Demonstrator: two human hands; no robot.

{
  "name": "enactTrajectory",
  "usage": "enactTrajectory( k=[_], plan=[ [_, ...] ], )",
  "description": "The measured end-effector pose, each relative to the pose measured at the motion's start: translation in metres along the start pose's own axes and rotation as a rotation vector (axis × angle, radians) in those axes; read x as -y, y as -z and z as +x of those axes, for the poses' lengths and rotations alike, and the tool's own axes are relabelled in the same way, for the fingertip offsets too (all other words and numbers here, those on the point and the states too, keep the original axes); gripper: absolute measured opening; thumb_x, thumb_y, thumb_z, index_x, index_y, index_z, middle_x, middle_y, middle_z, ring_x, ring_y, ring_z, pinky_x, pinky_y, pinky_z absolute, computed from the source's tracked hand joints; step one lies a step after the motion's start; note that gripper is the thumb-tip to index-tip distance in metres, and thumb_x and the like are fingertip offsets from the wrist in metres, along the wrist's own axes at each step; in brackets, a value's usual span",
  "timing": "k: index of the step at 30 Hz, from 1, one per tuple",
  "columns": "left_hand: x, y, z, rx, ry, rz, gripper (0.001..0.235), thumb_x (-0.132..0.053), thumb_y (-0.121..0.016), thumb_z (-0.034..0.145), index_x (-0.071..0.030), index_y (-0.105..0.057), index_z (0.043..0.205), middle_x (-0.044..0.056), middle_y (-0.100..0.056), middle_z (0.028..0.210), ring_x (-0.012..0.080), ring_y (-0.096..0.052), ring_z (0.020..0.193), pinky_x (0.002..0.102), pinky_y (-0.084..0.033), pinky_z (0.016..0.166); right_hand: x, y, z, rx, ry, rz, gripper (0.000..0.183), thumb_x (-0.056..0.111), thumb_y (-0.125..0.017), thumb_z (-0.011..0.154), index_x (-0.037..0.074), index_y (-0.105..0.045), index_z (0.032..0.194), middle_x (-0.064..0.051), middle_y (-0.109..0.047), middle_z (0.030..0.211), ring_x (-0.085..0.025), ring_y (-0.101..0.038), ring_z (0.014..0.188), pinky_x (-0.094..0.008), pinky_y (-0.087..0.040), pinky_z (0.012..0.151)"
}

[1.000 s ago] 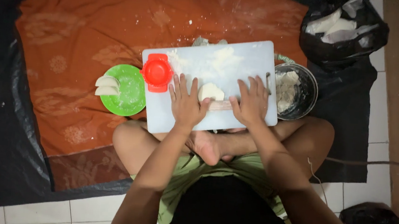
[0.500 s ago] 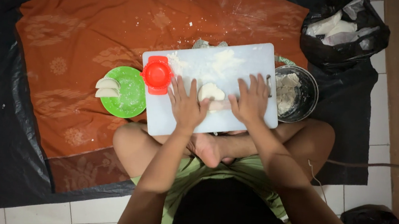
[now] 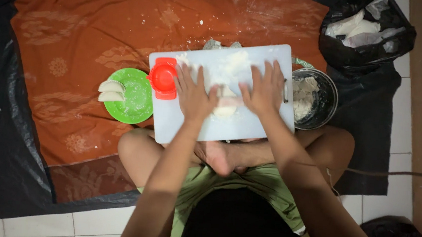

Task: The person is preparing thin dough wrappers by hand-rolling dough into small balls and then flattening them using a rolling pin on a board.

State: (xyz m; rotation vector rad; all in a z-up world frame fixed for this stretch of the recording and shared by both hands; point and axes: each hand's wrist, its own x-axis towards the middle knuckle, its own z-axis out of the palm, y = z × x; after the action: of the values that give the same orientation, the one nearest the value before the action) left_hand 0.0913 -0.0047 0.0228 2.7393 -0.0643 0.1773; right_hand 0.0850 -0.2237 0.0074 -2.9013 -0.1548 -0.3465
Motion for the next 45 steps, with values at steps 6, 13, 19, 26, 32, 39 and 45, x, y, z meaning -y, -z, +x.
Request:
enactTrajectory(
  k=[6, 13, 19, 26, 32, 39, 45],
  plan=[
    [-0.005, 0.004, 0.041, 0.057, 0.028, -0.06, 0.071, -0.054, -0.058, 0.095, -0.009, -0.049, 0.15, 0.029, -0.015, 0.164, 0.0431, -0.005, 0.156, 0.054, -0.009, 0.129, -0.006, -0.016, 0.036, -0.098, -0.03, 0.017, 0.058, 0.05, -0.055, 0.103, 0.005, -0.059, 0.139, -0.028, -0.043, 0.141, -0.051, -0.028, 0.144, -0.062, -0.033, 0.111],
    [-0.006, 0.003, 0.075, 0.004, 0.0, -0.068, 0.068, -0.059, -0.046, 0.101, -0.012, -0.052, 0.149, 0.024, -0.022, 0.165, 0.0372, -0.006, 0.157, 0.05, -0.005, 0.129, -0.003, -0.01, 0.071, -0.099, -0.09, 0.107, 0.052, 0.045, -0.05, 0.109, 0.001, -0.059, 0.136, -0.026, -0.043, 0.142, -0.046, -0.026, 0.145, -0.058, -0.028, 0.116],
    [-0.003, 0.006, 0.043, 0.113, 0.021, -0.071, 0.065, -0.057, -0.042, 0.102, -0.015, -0.048, 0.151, 0.021, -0.023, 0.165, 0.0355, -0.007, 0.157, 0.048, -0.012, 0.13, 0.0, -0.004, 0.043, -0.026, -0.046, 0.06, 0.056, 0.048, -0.053, 0.106, 0.005, -0.059, 0.142, -0.024, -0.041, 0.144, -0.044, -0.026, 0.146, -0.057, -0.029, 0.116],
    [0.007, -0.007, -0.059, -0.026, -0.12, -0.032, 0.071, -0.059, -0.046, 0.096, -0.01, -0.053, 0.147, 0.027, -0.036, 0.159, 0.041, -0.021, 0.154, 0.054, -0.01, 0.126, 0.012, 0.019, -0.05, 0.071, 0.029, 0.009, 0.051, 0.048, -0.048, 0.104, 0.016, -0.058, 0.141, -0.017, -0.055, 0.135, -0.038, -0.043, 0.139, -0.056, -0.032, 0.11],
    [0.01, 0.014, -0.096, -0.008, -0.2, -0.185, 0.067, -0.055, -0.065, 0.09, -0.008, -0.058, 0.137, 0.023, -0.045, 0.151, 0.0408, -0.024, 0.152, 0.056, -0.01, 0.125, -0.012, 0.019, -0.084, 0.051, 0.244, 0.158, 0.042, 0.037, -0.074, 0.083, 0.02, -0.066, 0.121, 0.0, -0.073, 0.11, -0.02, -0.061, 0.122, -0.046, -0.036, 0.108],
    [0.009, -0.011, -0.094, -0.15, -0.404, -0.324, 0.043, -0.037, -0.077, 0.086, -0.007, -0.072, 0.116, 0.015, -0.062, 0.127, 0.0372, -0.051, 0.133, 0.053, -0.041, 0.114, -0.066, 0.011, -0.099, -0.171, -0.054, 0.24, 0.04, 0.02, -0.08, 0.085, 0.017, -0.07, 0.124, 0.001, -0.072, 0.087, -0.024, -0.065, 0.102, -0.043, -0.047, 0.094],
    [0.024, -0.023, -0.048, 0.092, -0.636, 0.059, 0.043, -0.044, -0.062, 0.099, -0.011, -0.067, 0.126, 0.016, -0.065, 0.134, 0.0351, -0.053, 0.135, 0.057, -0.031, 0.119, -0.064, 0.032, -0.115, -0.098, -0.381, 0.471, 0.05, 0.025, -0.076, 0.091, 0.009, -0.063, 0.136, -0.019, -0.065, 0.11, -0.042, -0.063, 0.111, -0.047, -0.048, 0.099]
  ],
)
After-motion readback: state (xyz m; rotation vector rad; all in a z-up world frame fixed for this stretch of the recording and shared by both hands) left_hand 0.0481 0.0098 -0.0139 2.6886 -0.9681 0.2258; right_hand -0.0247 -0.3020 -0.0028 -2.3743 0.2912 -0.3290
